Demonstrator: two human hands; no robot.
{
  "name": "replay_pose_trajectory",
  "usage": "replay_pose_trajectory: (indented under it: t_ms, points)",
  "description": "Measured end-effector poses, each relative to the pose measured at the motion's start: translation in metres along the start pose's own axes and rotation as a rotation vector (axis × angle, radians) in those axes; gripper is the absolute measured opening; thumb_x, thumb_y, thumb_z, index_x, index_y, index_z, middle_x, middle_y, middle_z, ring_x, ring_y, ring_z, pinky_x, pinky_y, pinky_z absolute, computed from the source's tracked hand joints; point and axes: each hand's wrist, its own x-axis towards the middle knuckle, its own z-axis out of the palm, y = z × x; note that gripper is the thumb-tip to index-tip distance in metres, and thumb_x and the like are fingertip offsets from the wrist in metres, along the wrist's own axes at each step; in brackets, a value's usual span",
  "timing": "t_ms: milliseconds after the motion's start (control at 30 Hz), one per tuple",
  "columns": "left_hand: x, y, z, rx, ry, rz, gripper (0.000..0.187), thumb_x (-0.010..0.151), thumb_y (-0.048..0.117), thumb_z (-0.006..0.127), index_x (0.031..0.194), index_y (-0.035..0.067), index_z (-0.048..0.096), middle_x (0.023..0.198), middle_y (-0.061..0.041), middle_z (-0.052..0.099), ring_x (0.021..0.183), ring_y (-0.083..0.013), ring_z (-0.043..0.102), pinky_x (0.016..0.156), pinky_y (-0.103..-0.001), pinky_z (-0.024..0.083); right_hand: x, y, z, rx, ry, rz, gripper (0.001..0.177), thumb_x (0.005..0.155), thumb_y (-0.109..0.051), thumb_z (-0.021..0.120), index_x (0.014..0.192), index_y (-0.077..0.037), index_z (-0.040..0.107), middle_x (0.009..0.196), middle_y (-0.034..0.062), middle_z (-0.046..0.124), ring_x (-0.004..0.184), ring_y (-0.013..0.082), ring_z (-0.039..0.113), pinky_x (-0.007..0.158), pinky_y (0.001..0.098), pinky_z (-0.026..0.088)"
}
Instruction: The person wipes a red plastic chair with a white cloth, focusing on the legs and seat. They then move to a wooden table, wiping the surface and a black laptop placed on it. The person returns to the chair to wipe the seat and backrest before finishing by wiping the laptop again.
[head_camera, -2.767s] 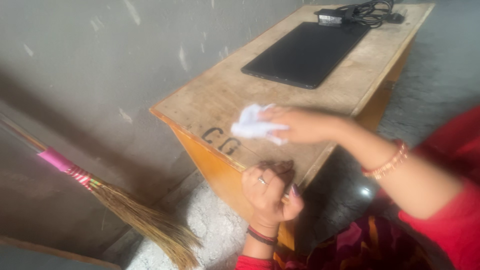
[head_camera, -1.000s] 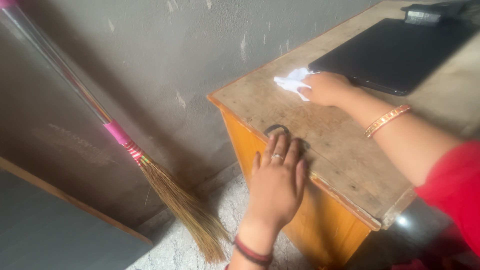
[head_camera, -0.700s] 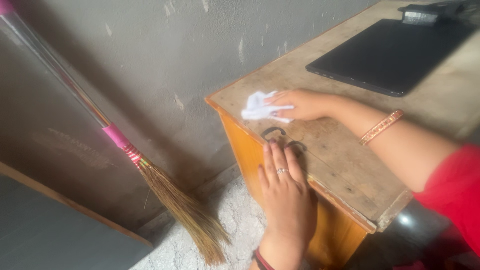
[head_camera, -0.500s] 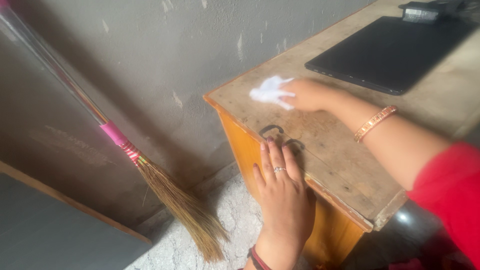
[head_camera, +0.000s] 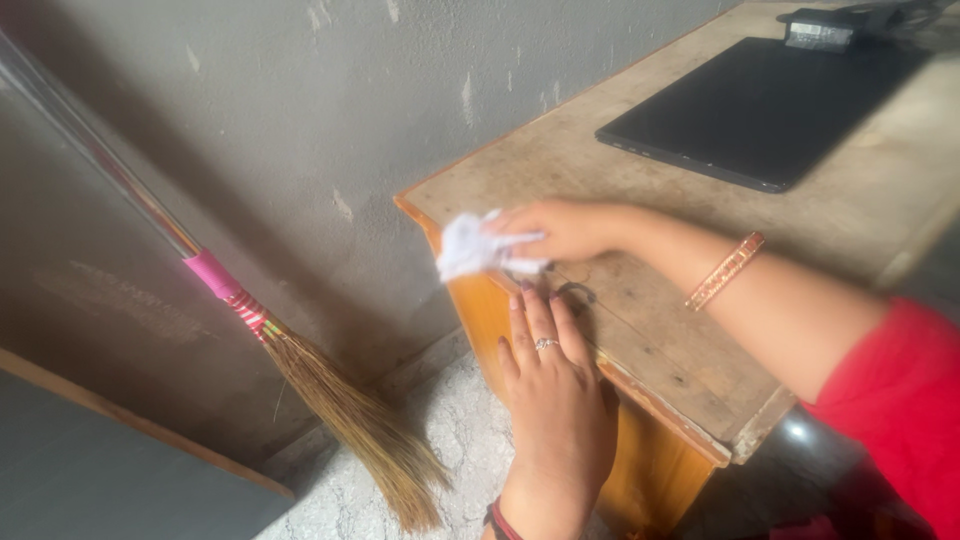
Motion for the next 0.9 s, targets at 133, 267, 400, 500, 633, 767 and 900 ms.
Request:
replay_pose_trajectory:
  t_ms: [133,267,400,500,633,767,900]
  points:
    - [0.000,0.000,0.001,-0.002,0.003,-0.015,0.100,0.074,0.020,0.077,0.152,-0.010,0.023,0.163,-0.033,0.020,0.151,-0.0511,0.020,0.111,-0.061,0.024,-0.014,0.044,-0.030,-0.403,0.229,0.420,0.032,0.101,-0.036,0.057,0.117,-0.013,0.073,0.114,0.0146,0.073,0.101,0.0333,0.071,0.090,0.0461,0.054]
    - [0.000,-0.002,0.003,0.008,0.020,0.004,0.095,0.075,0.018,0.076,0.147,-0.013,0.022,0.162,-0.035,0.021,0.151,-0.0525,0.020,0.111,-0.061,0.024,-0.030,0.060,-0.040,-0.443,0.280,0.524,0.030,0.098,-0.037,0.062,0.109,-0.013,0.077,0.103,0.0158,0.075,0.097,0.0366,0.070,0.086,0.0492,0.053]
    - [0.000,-0.003,0.003,-0.037,0.017,0.013,0.097,0.074,0.017,0.076,0.150,-0.011,0.023,0.163,-0.035,0.019,0.151,-0.0537,0.019,0.111,-0.061,0.024,-0.015,0.055,-0.024,-0.286,0.232,-0.053,0.031,0.094,-0.031,0.065,0.115,-0.011,0.076,0.117,0.0183,0.072,0.105,0.0344,0.069,0.092,0.0464,0.054]
    - [0.000,-0.005,0.002,-0.065,0.025,0.023,0.095,0.074,0.017,0.076,0.148,-0.011,0.024,0.160,-0.035,0.019,0.147,-0.0533,0.020,0.112,-0.061,0.025,-0.004,0.047,-0.010,-0.169,0.229,-0.450,0.031,0.098,-0.027,0.065,0.120,-0.008,0.073,0.135,0.0215,0.067,0.124,0.0373,0.061,0.101,0.0488,0.048]
    - [0.001,-0.007,0.005,-0.053,0.014,0.038,0.096,0.074,0.016,0.076,0.147,-0.014,0.022,0.161,-0.039,0.018,0.150,-0.0559,0.019,0.110,-0.061,0.024,-0.006,0.050,-0.019,-0.229,0.235,0.072,0.031,0.096,-0.032,0.059,0.121,-0.019,0.073,0.124,0.0113,0.071,0.106,0.0308,0.069,0.094,0.0463,0.053]
    - [0.001,-0.008,0.006,-0.042,0.014,0.044,0.093,0.074,0.015,0.075,0.146,-0.014,0.023,0.161,-0.038,0.019,0.150,-0.0557,0.019,0.110,-0.061,0.025,-0.028,0.066,-0.044,-0.456,0.296,0.546,0.030,0.099,-0.037,0.059,0.113,-0.015,0.075,0.113,0.0159,0.074,0.103,0.0388,0.069,0.090,0.0506,0.053]
    - [0.000,-0.007,0.003,-0.063,0.010,0.033,0.092,0.075,0.015,0.075,0.146,-0.013,0.024,0.162,-0.037,0.019,0.150,-0.0554,0.019,0.110,-0.061,0.026,-0.024,0.068,-0.041,-0.467,0.181,0.556,0.028,0.097,-0.035,0.062,0.113,-0.016,0.075,0.115,0.0148,0.075,0.103,0.0355,0.071,0.091,0.0479,0.055]
